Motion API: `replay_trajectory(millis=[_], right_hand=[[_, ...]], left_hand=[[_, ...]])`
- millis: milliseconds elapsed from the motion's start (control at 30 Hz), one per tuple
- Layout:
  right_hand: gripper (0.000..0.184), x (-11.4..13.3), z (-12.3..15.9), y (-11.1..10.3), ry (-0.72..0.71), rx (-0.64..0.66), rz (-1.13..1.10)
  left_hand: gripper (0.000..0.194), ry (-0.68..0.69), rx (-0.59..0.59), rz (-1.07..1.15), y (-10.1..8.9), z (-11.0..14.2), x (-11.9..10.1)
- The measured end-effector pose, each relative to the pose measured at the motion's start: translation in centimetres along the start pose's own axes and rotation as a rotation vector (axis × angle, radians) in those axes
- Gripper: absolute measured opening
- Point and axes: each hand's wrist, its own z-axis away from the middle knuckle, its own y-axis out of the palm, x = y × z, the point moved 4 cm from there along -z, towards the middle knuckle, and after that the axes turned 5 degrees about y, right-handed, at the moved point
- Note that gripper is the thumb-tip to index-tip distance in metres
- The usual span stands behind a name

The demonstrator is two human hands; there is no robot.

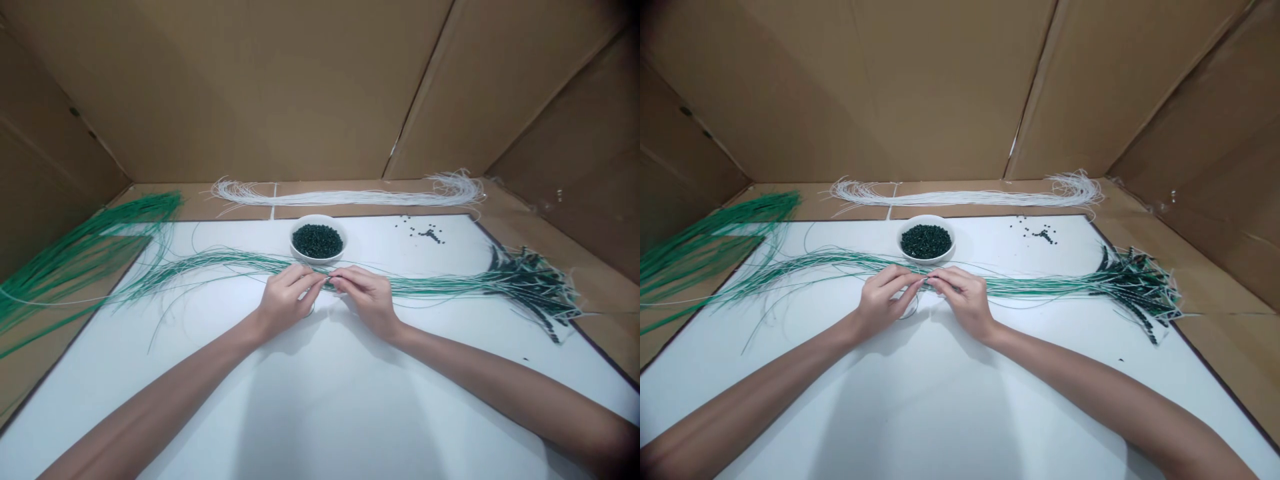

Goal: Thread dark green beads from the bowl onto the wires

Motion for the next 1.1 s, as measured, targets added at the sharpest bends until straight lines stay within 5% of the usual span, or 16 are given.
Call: replay_trajectory(millis=[1100], right_hand=[[0.015, -0.38, 0.03, 0.05, 0.029, 0.016, 0.002]], left_hand=[[0.012, -0.052, 0.003, 0.052, 0.11, 0.25, 0.33]])
